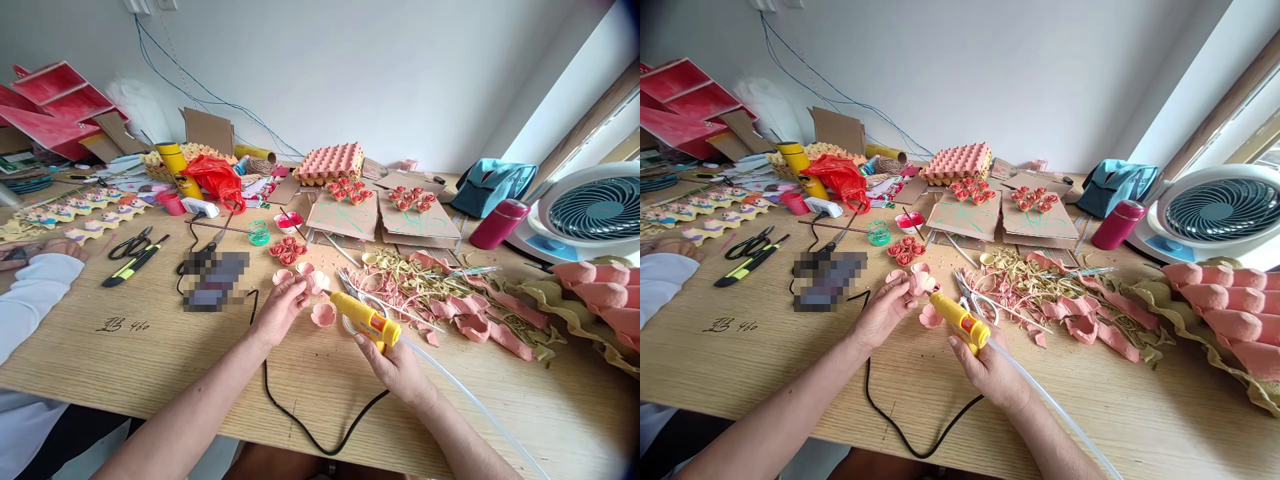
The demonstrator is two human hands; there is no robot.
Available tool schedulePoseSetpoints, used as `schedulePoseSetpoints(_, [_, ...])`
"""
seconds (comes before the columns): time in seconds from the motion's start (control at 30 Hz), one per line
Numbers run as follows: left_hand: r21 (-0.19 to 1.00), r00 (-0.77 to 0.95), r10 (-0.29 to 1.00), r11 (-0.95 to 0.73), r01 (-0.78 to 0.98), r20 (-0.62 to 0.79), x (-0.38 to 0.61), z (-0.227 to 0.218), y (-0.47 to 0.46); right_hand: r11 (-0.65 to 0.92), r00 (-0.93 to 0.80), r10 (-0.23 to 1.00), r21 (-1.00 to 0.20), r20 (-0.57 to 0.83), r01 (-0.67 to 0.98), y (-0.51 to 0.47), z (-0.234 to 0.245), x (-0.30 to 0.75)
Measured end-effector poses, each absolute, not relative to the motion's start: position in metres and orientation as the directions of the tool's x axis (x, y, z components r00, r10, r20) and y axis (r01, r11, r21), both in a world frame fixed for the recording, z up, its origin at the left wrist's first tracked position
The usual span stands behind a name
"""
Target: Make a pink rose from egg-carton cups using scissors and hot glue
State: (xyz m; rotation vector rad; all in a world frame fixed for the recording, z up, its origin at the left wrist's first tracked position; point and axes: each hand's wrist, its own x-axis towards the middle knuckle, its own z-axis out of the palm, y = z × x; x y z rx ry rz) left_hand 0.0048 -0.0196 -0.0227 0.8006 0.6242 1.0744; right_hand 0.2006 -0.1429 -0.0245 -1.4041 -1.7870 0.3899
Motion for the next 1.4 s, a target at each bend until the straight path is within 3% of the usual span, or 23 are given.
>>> schedulePoseSetpoints(0.6, [0.748,0.37,0.924,0.317,-0.583,-0.103,0.0046,-0.0256,-0.0173,0.349,-0.06,0.916,-0.716,0.396,0.605,-0.1423,-0.0238,0.1977])
schedulePoseSetpoints(1.4, [0.695,0.459,0.873,0.432,-0.575,-0.163,0.0035,-0.0297,-0.0164,0.32,-0.024,0.915,-0.687,0.403,0.652,-0.1428,-0.0292,0.1995])
